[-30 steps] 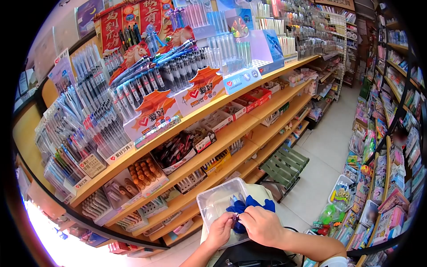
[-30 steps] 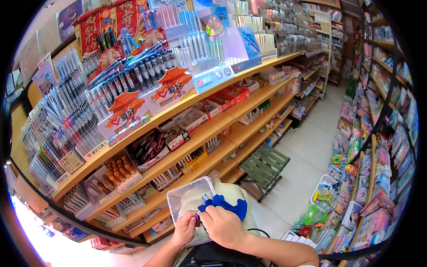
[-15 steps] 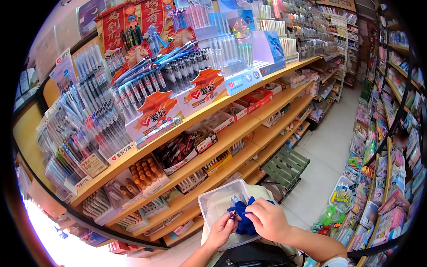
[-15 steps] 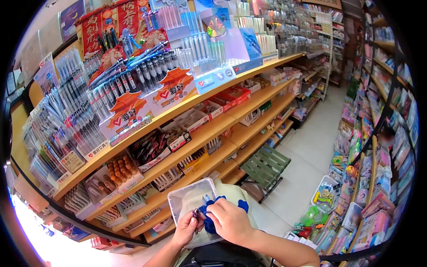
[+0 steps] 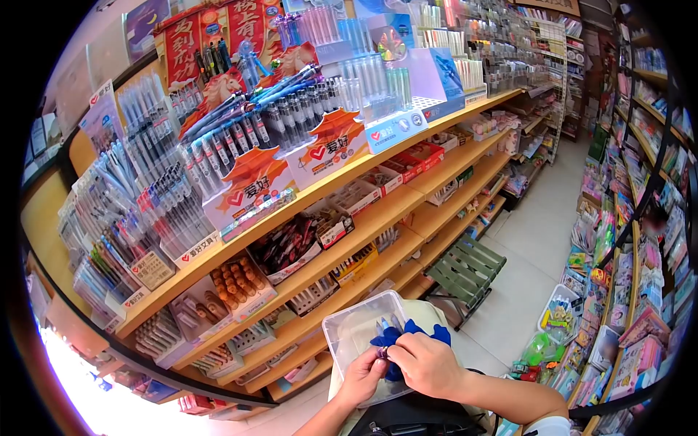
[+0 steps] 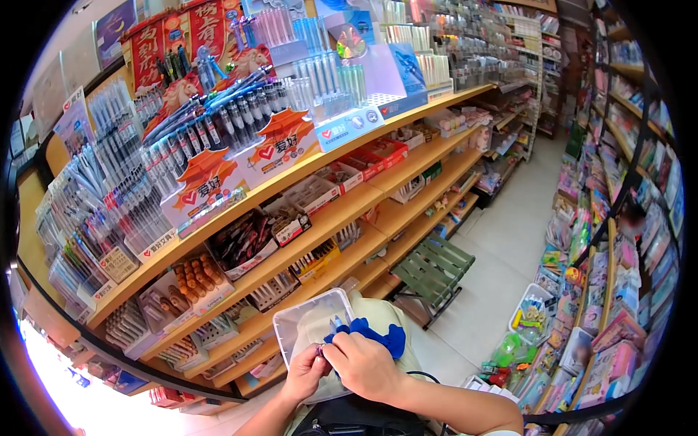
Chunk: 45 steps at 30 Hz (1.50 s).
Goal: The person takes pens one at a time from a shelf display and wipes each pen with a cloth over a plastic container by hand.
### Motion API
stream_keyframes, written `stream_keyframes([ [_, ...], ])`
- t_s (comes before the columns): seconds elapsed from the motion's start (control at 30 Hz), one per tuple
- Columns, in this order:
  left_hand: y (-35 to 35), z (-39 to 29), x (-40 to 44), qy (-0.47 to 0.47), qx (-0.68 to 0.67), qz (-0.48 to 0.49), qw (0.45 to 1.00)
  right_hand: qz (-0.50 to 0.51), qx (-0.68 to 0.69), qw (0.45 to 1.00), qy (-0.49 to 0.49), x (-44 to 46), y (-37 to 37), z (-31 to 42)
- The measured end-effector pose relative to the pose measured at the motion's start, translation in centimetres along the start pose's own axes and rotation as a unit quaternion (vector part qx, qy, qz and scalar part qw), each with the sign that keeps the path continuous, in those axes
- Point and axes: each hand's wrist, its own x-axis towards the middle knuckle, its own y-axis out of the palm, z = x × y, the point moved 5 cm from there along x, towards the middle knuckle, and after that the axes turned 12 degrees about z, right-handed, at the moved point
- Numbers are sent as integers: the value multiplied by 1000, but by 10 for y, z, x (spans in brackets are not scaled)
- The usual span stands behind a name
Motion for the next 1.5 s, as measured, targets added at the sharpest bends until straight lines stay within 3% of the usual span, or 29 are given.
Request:
stream_keyframes([
  [0.1,-1,2,-1,1,15,0,1000,-10,8,1000,-3,2,-2,1],
  [0.5,0,5,-2,7,-143,61,988,10,24,999,24,-4,7,-11],
  [0.8,0,5,-3,9,-116,47,992,6,49,998,34,-3,-4,-3],
  [0.97,0,4,-3,13,-43,43,998,19,-10,1000,-9,1,-3,6],
  [1.2,4,2,-6,-10,67,14,998,-10,20,1000,-3,8,-8,10],
  [1.5,2,-3,-3,6,-48,23,999,-32,89,995,42,3,-15,0],
])
